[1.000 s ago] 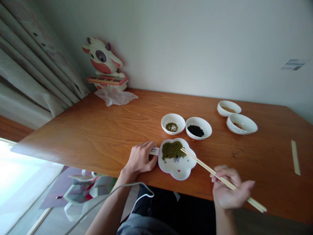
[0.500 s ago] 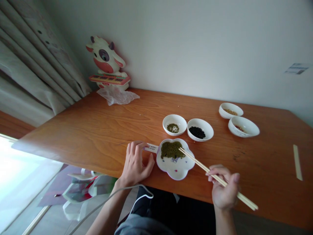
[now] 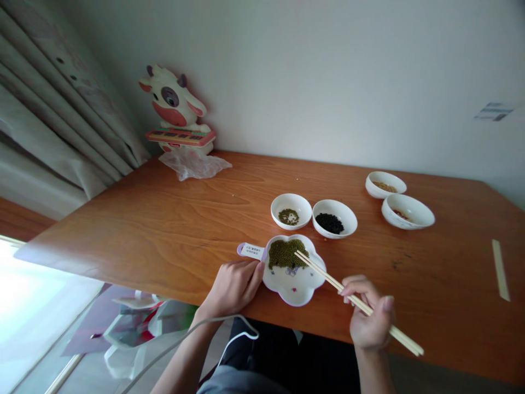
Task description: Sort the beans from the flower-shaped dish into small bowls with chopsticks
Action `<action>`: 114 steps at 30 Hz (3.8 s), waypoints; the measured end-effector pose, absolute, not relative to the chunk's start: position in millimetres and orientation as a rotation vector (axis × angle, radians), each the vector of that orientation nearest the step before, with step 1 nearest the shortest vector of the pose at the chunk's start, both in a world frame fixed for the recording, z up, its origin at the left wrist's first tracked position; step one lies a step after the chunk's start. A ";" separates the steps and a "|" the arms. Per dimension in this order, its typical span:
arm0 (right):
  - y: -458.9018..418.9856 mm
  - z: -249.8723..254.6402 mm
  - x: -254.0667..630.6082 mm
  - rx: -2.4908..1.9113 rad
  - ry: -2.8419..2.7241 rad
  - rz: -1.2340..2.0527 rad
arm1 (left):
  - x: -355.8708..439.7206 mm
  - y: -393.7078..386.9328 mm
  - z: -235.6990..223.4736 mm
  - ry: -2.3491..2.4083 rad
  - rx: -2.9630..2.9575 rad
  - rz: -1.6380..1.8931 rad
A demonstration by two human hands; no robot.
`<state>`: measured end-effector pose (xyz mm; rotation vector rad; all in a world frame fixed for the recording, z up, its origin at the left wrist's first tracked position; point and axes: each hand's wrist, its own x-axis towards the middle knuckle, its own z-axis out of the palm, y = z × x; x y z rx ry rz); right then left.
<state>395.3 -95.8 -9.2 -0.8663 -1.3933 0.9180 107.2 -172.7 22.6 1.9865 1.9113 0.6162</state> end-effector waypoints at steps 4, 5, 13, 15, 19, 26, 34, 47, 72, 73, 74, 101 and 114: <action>-98.0 -7.4 395.4 -0.855 -1.425 0.937 | 107.4 -171.5 21.9 1.954 1.927 0.638; -98.4 -7.0 395.1 -0.857 -1.430 0.943 | 107.5 -171.3 21.3 1.959 1.924 0.640; -98.5 -8.3 393.9 -0.881 -1.439 0.964 | 107.0 -170.3 20.0 1.980 1.922 0.633; -98.5 -9.5 394.2 -0.888 -1.441 0.968 | 106.6 -170.0 20.4 1.965 1.923 0.633; -98.0 -11.5 395.0 -0.904 -1.443 0.973 | 106.1 -169.8 20.7 1.956 1.914 0.631; -95.5 -9.6 392.6 -0.938 -1.440 0.968 | 106.3 -169.8 21.7 1.944 1.907 0.624; -93.7 -6.6 389.7 -0.962 -1.433 0.989 | 106.0 -170.1 21.6 1.945 1.891 0.646; -95.0 -11.2 392.2 -0.994 -1.440 1.044 | 105.6 -170.4 20.3 1.930 1.882 0.640; -100.5 -18.3 391.8 -0.994 -1.508 1.047 | 104.4 -170.9 13.8 1.906 1.885 0.686; -100.7 -18.2 392.0 -0.992 -1.509 1.043 | 104.4 -170.8 13.7 1.909 1.887 0.683; -100.8 -18.0 392.2 -0.990 -1.510 1.040 | 104.4 -170.7 13.5 1.913 1.888 0.679; -99.8 -12.9 390.7 -0.942 -1.581 1.018 | 105.2 -169.8 15.8 1.908 1.894 0.699; -96.5 -18.6 385.4 -0.925 -1.499 0.982 | 104.8 -169.4 15.4 1.932 1.899 0.679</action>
